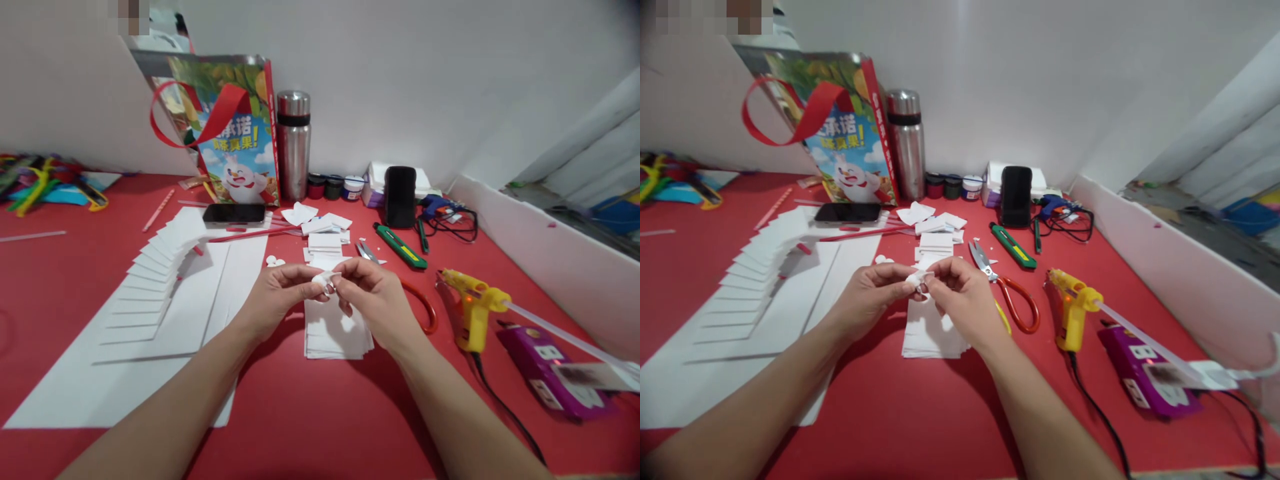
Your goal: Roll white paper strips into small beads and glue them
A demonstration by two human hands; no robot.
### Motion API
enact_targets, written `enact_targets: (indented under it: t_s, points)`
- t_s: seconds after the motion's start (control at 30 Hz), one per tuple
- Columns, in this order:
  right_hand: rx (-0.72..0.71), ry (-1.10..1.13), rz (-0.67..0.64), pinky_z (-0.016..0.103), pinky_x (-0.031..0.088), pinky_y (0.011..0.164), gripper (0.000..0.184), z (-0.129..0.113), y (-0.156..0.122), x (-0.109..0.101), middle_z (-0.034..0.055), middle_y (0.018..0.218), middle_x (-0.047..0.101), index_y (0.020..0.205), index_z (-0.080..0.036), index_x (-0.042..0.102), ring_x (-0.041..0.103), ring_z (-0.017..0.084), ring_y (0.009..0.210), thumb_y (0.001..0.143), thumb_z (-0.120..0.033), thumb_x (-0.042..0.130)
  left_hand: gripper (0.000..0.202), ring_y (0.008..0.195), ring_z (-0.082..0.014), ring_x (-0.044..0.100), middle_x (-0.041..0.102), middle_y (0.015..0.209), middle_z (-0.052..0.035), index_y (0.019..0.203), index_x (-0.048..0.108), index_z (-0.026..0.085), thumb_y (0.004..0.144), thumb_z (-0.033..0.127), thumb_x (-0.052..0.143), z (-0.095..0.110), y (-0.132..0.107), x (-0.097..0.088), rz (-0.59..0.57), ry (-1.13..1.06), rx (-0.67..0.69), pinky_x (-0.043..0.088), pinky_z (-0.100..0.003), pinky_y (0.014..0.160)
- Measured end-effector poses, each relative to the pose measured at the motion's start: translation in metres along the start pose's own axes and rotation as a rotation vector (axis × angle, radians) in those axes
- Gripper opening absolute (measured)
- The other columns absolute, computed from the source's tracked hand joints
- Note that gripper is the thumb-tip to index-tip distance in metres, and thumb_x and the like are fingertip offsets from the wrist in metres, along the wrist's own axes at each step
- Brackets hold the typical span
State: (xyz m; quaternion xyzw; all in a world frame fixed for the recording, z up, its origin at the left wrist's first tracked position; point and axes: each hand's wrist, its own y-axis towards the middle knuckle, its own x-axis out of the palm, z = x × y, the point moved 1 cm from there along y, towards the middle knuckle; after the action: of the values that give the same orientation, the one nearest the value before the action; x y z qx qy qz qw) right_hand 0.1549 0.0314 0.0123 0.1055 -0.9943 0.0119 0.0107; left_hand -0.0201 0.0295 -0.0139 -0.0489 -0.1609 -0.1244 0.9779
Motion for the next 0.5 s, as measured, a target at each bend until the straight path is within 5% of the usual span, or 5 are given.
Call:
enact_targets:
  t_s: [0.5]
  points:
    - [-0.02, -0.002, 0.029, 0.022, 0.039, 0.047, 0.021, -0.0052, -0.0017, 0.0009, -0.0042, 0.066, 0.059, 0.08, -0.019, 0.062, 0.049, 0.008, 0.049, 0.077, -0.033, 0.077, 0.022, 0.074, -0.0176, 0.069, 0.076, 0.082, -0.0064, 0.093, 0.079, 0.018, 0.075, 0.029, 0.082, 0.0019, 0.0, 0.0004, 0.036, 0.019, -0.004, 0.054, -0.033, 0.078]
